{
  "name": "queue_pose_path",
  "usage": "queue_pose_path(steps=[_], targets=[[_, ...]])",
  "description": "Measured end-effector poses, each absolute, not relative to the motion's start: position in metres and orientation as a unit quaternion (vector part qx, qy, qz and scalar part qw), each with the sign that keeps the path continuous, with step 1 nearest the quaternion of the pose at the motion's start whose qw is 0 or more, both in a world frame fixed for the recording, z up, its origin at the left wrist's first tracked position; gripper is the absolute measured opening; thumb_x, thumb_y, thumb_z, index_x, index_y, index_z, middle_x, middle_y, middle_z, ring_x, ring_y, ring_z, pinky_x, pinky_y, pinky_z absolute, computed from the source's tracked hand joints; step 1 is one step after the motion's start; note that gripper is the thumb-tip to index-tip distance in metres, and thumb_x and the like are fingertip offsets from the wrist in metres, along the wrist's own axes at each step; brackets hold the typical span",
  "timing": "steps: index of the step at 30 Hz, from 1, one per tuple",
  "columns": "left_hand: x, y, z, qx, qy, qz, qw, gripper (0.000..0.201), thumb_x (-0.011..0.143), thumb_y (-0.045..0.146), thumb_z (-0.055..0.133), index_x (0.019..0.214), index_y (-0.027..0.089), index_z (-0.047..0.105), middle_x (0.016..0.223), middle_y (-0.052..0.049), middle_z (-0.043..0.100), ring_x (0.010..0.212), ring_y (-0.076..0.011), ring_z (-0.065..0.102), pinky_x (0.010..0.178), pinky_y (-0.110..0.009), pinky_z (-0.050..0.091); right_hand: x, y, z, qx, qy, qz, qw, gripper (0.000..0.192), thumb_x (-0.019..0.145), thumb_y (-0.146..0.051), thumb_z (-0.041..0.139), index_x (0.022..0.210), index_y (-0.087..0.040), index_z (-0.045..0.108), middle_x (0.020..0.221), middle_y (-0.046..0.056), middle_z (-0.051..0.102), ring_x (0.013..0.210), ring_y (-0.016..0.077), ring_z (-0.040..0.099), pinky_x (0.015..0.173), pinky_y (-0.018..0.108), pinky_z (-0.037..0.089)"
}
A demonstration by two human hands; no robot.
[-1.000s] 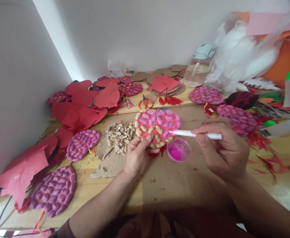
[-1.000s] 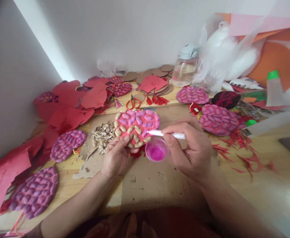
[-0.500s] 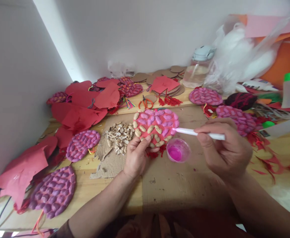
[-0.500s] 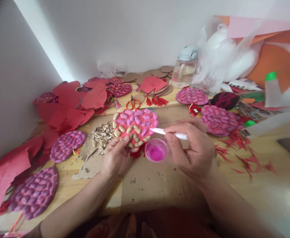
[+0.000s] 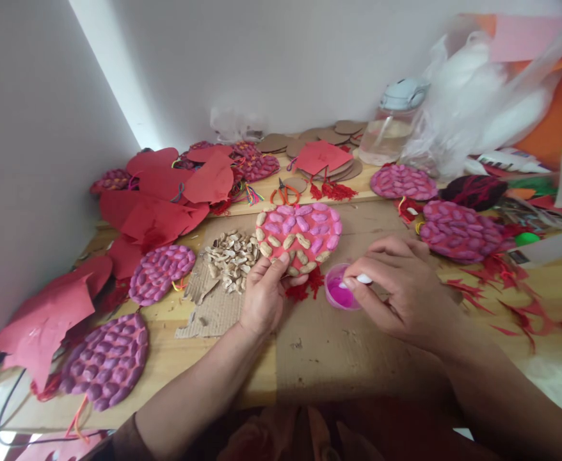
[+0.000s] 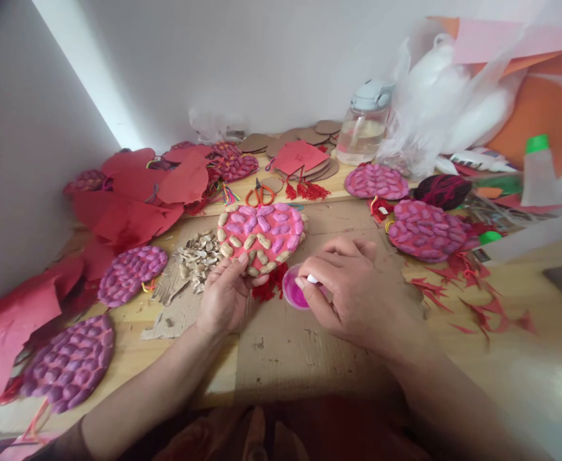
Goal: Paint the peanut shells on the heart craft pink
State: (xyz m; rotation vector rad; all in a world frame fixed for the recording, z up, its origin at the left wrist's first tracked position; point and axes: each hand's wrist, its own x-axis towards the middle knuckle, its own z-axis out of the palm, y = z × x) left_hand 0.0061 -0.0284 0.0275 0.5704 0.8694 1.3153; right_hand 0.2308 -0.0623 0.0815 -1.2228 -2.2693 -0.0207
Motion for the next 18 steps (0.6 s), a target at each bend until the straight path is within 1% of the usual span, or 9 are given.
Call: queue_pose_path(steps=[5,8,12,15,18], targets=[[0.0054,-0.0278,0.0273,0.244,0.383,0.582,0.675,0.036,0.071,0.041,0.098,0.092,0.02,0.077,0.091,-0.002,0.082,0.079,-0.0183,0.078,0.067,-0.029,0.065,0.2248,-0.0619,0.0814,-0.444,-0.859,-0.023,0.255,0.01,0.094,-0.017,0.063,0.088,-0.025,0.067,0.076,-0.002,0.072,0.093,0.0229,0.061,0.082,0.042,0.029],[0.0048,-0.0273,0.0266,0.237,0.382,0.583,0.677,0.036,0.073,0.042,0.097,0.092,0.02,0.076,0.091,-0.002,0.081,0.078,-0.0183,0.078,0.068,-0.029,0.066,0.2238,-0.0618,0.0818,-0.432,-0.864,-0.029,0.256,0.009,0.091,-0.016,0.064,0.088,-0.025,0.065,0.077,-0.002,0.072,0.091,0.0224,0.061,0.082,0.042,0.029],[0.0043,-0.0265,0.0263,0.228,0.385,0.584,0.677,0.034,0.076,0.04,0.094,0.094,0.02,0.074,0.095,-0.003,0.082,0.082,-0.0194,0.078,0.07,-0.03,0.066,0.223,-0.0623,0.0825,-0.433,-0.867,-0.023,0.245,0.01,0.093,-0.016,0.062,0.088,-0.025,0.063,0.081,-0.002,0.073,0.091,0.022,0.061,0.081,0.042,0.029],[0.0043,-0.0261,0.0268,0.227,0.378,0.587,0.679,0.034,0.073,0.039,0.096,0.091,0.019,0.075,0.095,-0.003,0.081,0.083,-0.0184,0.077,0.071,-0.03,0.067,0.2226,-0.0622,0.0819,-0.434,-0.868,-0.016,0.241,0.01,0.096,-0.017,0.061,0.09,-0.024,0.063,0.084,-0.002,0.074,0.091,0.0215,0.062,0.081,0.042,0.03],[0.0046,-0.0257,0.0277,0.222,0.369,0.588,0.685,0.035,0.069,0.038,0.099,0.084,0.018,0.074,0.09,-0.001,0.08,0.08,-0.0159,0.075,0.072,-0.029,0.067,0.2257,-0.0608,0.0802,-0.435,-0.864,-0.018,0.252,0.009,0.098,-0.018,0.06,0.091,-0.024,0.064,0.082,-0.002,0.073,0.089,0.0213,0.063,0.081,0.042,0.031]])
